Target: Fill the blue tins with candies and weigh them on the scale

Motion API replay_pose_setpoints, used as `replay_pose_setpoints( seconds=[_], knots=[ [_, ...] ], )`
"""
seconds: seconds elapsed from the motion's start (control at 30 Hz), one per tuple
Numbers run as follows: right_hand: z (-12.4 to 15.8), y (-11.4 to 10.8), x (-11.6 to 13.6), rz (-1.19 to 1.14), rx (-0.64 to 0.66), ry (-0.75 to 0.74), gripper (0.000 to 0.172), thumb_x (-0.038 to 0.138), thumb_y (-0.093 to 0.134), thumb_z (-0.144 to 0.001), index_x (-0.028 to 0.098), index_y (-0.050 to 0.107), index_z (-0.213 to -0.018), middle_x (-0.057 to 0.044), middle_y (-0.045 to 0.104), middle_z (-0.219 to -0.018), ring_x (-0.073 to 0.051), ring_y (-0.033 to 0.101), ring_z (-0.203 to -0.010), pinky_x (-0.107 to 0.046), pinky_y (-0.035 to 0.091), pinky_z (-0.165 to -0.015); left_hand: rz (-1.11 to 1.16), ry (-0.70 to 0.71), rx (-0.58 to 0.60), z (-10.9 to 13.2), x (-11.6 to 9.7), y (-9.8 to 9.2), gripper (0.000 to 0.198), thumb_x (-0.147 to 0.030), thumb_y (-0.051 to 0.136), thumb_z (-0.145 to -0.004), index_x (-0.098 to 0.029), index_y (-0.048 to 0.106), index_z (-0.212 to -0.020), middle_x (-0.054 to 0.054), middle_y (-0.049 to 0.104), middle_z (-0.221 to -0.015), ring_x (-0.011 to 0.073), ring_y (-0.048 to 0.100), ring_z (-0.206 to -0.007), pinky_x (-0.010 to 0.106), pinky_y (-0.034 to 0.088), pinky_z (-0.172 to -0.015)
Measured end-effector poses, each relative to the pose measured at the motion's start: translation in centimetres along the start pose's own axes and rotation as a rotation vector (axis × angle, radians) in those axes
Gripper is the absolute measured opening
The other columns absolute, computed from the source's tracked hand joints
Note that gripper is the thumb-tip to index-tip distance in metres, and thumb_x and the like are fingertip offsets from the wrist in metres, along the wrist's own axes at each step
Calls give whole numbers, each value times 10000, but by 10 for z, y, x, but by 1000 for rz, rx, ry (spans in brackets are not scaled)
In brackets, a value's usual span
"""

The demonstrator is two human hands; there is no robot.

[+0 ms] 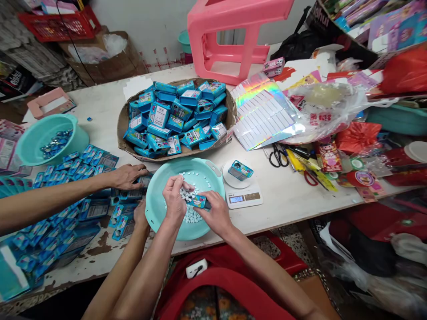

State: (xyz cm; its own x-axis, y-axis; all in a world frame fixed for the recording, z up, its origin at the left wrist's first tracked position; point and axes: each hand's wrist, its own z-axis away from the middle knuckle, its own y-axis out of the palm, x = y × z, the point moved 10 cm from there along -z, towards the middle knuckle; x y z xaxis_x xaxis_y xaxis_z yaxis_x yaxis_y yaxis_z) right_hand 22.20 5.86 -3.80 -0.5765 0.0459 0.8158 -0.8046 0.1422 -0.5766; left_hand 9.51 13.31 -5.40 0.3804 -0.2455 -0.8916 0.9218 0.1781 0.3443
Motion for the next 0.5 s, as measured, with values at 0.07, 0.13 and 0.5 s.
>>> replay_pose_setpoints(
  seconds=[0.07,0.13,0.5],
  knots=[
    [0,-3,-1,-7,-12,5,347,230,732,-701,228,607,-1025,-43,659,-980,-240,576,-937,-359,438,-815,-8,9,16,0,-2,3,211,-348,604,-777,-170,502,-728,-55,488,-507,125,582,-510,233,440,-541],
    [0,-4,-4,-11,-22,16,343,228,729,-702,231,608,-1022,-43,659,-976,-240,578,-933,-359,441,-812,-20,-2,17,2,-1,5,198,-346,599,-783,-169,518,-748,-53,491,-506,127,582,-512,240,448,-553],
    [-1,-12,-17,-162,-54,52,360,214,756,-673,234,625,-1007,-40,652,-969,-225,582,-940,-353,450,-837,132,-118,96,-7,6,9,161,-313,600,-773,-168,537,-740,-47,471,-483,77,444,-404,189,321,-398]
  ],
)
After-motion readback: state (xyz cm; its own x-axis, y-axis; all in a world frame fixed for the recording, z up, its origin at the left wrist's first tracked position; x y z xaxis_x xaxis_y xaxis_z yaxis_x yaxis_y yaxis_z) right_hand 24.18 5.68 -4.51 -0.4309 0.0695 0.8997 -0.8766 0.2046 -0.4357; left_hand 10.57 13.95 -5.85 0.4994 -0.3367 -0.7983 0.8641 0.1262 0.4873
